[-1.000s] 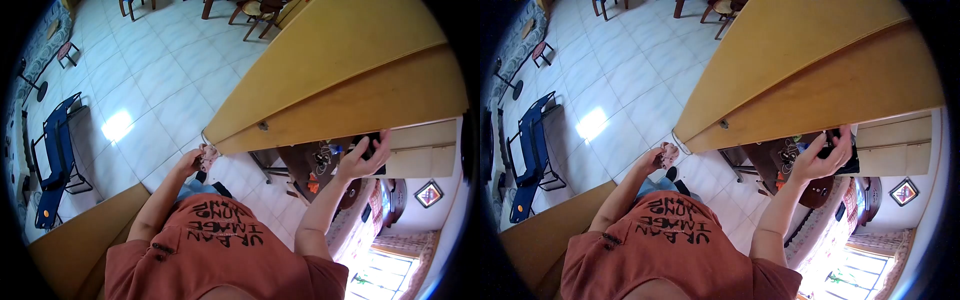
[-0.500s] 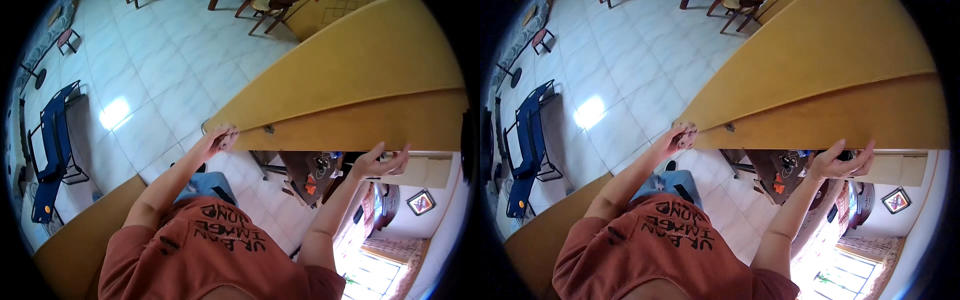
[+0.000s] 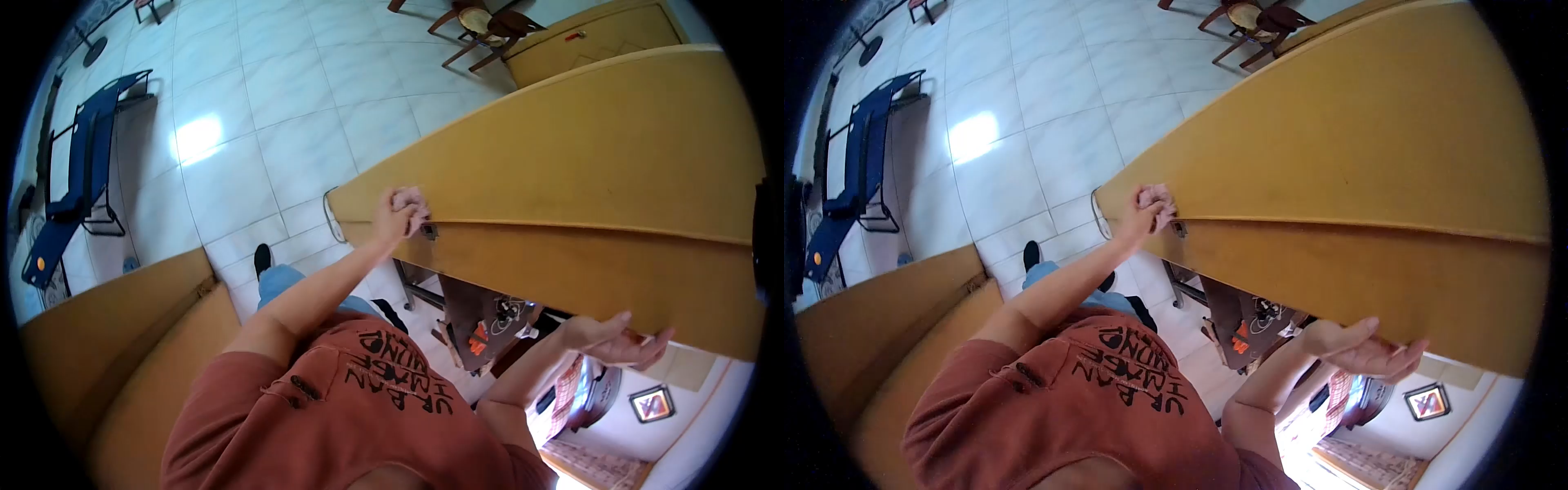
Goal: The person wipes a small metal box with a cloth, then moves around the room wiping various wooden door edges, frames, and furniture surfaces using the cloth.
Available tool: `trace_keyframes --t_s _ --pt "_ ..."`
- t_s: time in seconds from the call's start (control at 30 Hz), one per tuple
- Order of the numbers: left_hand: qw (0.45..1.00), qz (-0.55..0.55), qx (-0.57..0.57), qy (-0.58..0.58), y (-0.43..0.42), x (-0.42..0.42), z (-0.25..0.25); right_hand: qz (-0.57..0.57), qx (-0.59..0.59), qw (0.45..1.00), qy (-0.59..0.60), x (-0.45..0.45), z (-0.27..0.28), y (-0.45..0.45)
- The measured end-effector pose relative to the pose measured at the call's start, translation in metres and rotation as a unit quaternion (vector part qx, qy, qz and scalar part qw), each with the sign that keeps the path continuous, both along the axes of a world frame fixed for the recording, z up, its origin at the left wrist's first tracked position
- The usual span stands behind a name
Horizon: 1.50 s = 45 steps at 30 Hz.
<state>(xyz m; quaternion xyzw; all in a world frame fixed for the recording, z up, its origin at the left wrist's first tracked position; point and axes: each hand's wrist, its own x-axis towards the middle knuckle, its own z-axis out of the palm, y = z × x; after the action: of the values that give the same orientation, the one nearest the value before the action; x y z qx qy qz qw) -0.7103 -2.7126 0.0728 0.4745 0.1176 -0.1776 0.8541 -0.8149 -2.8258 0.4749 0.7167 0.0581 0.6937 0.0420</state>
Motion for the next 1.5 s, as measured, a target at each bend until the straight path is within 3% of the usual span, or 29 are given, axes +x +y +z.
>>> trace_keyframes --t_s 0.07,0.1,0.17,0.27,0.33,0.37,0.43,0.57,0.63,0.67,0.7,0.73,0.77,0.9,0.93,0.97,1.0,1.03,1.1,1.13,1.23,1.27,1.3,1.37,1.43,1.47,1.5 --pt "0.998 0.046 0.005 0.046 -0.006 -0.011 -0.050 0.007 0.029 1.000 -0.003 -0.009 -0.003 -0.011" --pt "0.997 0.035 -0.011 0.064 -0.001 -0.015 -0.067 0.025 -0.019 0.999 -0.010 -0.004 0.000 -0.009" --pt "0.996 0.032 -0.022 0.082 0.003 -0.017 -0.072 0.026 0.016 0.999 -0.009 -0.003 -0.002 -0.005" --pt "0.994 0.051 0.007 0.095 0.007 -0.028 -0.018 0.015 0.003 1.000 -0.022 -0.001 -0.002 -0.006" --pt "0.993 0.077 0.066 -0.058 0.002 -0.030 0.015 -0.005 -0.014 0.999 -0.040 -0.003 -0.003 -0.009" --pt "0.993 0.086 0.067 -0.053 0.002 -0.028 0.026 0.004 -0.014 0.999 -0.035 -0.001 -0.002 -0.007" --pt "0.972 0.111 0.181 -0.104 0.006 -0.015 0.035 0.014 -0.010 0.998 -0.062 0.004 -0.003 -0.001" --pt "0.982 0.175 0.069 0.034 0.021 0.051 0.002 -0.014 -0.035 0.996 -0.077 -0.007 -0.002 -0.020" --pt "0.980 0.059 0.173 0.080 0.046 0.063 0.024 0.007 -0.028 0.995 -0.094 0.000 -0.002 -0.011" --pt "0.990 0.078 0.100 0.062 0.044 0.059 0.021 0.014 -0.042 0.996 -0.079 -0.005 -0.002 -0.016" --pt "0.990 0.081 0.098 0.064 0.032 0.048 0.009 0.024 -0.054 0.996 -0.065 -0.008 -0.002 -0.023" --pt "0.970 0.134 0.181 -0.093 0.012 0.030 -0.012 0.033 -0.065 0.996 -0.051 -0.006 -0.003 -0.026" --pt "0.917 0.179 0.259 -0.246 0.000 0.018 -0.024 0.033 -0.055 0.997 -0.052 -0.006 -0.005 -0.026" --pt "0.928 0.143 0.295 -0.175 0.020 0.014 0.025 0.032 -0.037 0.997 -0.055 -0.002 -0.007 -0.018" --pt "0.970 0.089 0.221 -0.055 0.031 0.025 0.025 0.031 -0.032 0.997 -0.055 -0.003 -0.006 -0.017" --pt "0.987 0.035 0.142 0.064 0.043 0.040 0.020 0.034 -0.029 0.997 -0.057 -0.004 -0.006 -0.017" --pt "0.984 0.081 0.160 -0.005 0.001 0.035 -0.131 0.038 -0.024 0.997 -0.060 -0.004 -0.005 -0.018" --pt "0.983 0.086 0.162 -0.010 0.006 0.035 -0.106 0.041 -0.019 0.997 -0.064 -0.005 -0.006 -0.018" --pt "0.980 0.091 0.170 -0.056 0.021 0.015 0.004 0.042 -0.015 0.997 -0.068 -0.004 -0.007 -0.020" --pt "0.955 0.070 0.275 -0.087 0.025 0.012 0.034 0.044 -0.014 0.997 -0.067 -0.003 -0.008 -0.020" --pt "0.961 0.085 0.259 -0.047 0.018 0.025 0.015 0.044 -0.011 0.997 -0.066 -0.005 -0.008 -0.019" --pt "0.973 0.124 0.192 0.016 0.004 0.030 -0.030 0.043 -0.009 0.997 -0.069 -0.006 -0.009 -0.018" --pt "0.973 0.129 0.191 0.011 0.013 0.032 -0.026 0.047 -0.005 0.996 -0.073 -0.007 -0.009 -0.019" --pt "0.994 0.010 0.051 0.098 0.040 0.034 0.006 0.055 0.005 0.995 -0.078 -0.009 -0.010 -0.021" --pt "0.993 0.010 0.065 0.099 0.038 0.034 0.045 0.057 0.011 0.995 -0.081 -0.008 -0.011 -0.022" --pt "0.963 0.114 0.219 -0.107 0.030 0.034 0.054 0.056 0.012 0.995 -0.082 -0.008 -0.011 -0.022" --pt "0.861 0.207 0.353 -0.303 0.024 0.031 0.057 0.055 0.010 0.995 -0.080 -0.008 -0.009 -0.022"
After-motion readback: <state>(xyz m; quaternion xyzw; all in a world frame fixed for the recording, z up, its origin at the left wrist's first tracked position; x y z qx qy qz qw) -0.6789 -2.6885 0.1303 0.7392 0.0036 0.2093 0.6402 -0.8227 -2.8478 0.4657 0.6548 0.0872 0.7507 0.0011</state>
